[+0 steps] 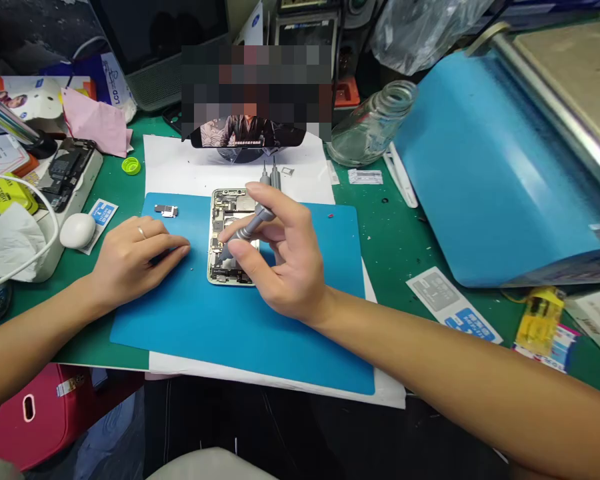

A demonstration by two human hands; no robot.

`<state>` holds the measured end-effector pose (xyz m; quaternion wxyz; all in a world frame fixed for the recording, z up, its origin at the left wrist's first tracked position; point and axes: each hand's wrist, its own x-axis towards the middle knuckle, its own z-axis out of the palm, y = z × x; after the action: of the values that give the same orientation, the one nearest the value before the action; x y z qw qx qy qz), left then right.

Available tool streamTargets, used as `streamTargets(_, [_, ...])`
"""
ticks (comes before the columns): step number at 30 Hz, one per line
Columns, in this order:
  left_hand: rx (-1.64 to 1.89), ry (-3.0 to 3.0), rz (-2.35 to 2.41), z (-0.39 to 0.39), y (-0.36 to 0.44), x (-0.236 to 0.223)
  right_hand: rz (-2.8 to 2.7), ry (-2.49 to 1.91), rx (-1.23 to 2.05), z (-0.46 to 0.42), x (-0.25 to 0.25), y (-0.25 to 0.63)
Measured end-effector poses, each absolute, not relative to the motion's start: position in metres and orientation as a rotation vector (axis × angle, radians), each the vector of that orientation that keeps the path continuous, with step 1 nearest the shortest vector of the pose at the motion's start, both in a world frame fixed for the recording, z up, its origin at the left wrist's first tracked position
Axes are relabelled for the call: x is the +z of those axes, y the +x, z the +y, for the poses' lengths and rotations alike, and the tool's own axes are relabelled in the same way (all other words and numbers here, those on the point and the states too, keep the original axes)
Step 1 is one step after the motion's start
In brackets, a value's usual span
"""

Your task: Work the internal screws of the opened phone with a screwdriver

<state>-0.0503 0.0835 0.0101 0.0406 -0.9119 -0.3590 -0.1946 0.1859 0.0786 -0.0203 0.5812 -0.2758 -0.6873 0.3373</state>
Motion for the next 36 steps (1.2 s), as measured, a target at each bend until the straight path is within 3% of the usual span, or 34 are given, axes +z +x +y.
streamTargets(5, [-0.451,-2.861,-1.109,0.086,-0.051,0.005,-1.595,-0.632,0.804,0.078,-0.019,0.185])
streamTargets(25, [-0.659,-2.849,-1.187,0.084,-0.051,0.008,-1.562,-0.635,0.833,0.079,-0.019,0.186])
streamTargets(36, [-0.301,-2.970,-0.985,0.076,-0.044,0.015,-1.564,-0.659,0.849,0.079,-0.020,0.185])
